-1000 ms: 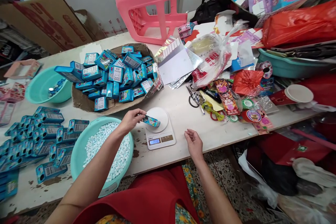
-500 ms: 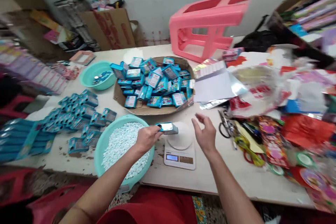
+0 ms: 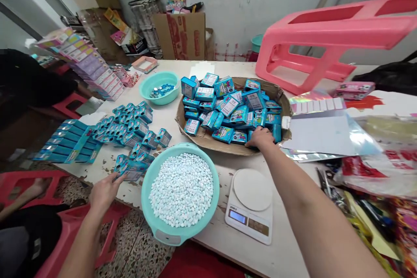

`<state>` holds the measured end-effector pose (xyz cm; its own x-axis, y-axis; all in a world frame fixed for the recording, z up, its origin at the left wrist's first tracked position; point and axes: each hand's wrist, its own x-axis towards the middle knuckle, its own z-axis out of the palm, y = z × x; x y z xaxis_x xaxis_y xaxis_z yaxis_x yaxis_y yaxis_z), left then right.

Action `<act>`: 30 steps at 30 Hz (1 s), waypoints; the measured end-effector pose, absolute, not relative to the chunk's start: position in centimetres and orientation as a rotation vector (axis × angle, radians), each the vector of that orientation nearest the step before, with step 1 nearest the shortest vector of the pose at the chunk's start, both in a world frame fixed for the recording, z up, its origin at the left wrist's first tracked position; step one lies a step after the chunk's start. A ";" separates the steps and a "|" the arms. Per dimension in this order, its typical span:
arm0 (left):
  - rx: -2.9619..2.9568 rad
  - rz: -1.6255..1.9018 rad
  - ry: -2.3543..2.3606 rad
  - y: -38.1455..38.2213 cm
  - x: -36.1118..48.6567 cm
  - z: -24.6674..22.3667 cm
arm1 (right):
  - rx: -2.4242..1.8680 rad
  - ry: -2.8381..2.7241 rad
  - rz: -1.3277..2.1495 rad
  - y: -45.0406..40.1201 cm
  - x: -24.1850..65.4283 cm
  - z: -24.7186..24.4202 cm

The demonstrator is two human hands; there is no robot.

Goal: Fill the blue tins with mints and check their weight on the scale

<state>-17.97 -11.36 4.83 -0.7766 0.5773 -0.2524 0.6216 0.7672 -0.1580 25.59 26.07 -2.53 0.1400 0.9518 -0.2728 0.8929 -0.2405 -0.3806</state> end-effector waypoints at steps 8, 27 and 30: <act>0.995 -0.160 2.758 -11.8 -19.2 -2.3 | -1.920 -1.580 1.247 23.0 25.2 2.0; 1.501 0.173 2.543 -5.7 -3.0 -4.2 | -0.902 -0.988 2.072 0.1 24.5 3.2; 1.371 0.173 2.563 -5.5 -1.2 -4.2 | -1.050 -0.956 2.017 -0.9 25.0 2.5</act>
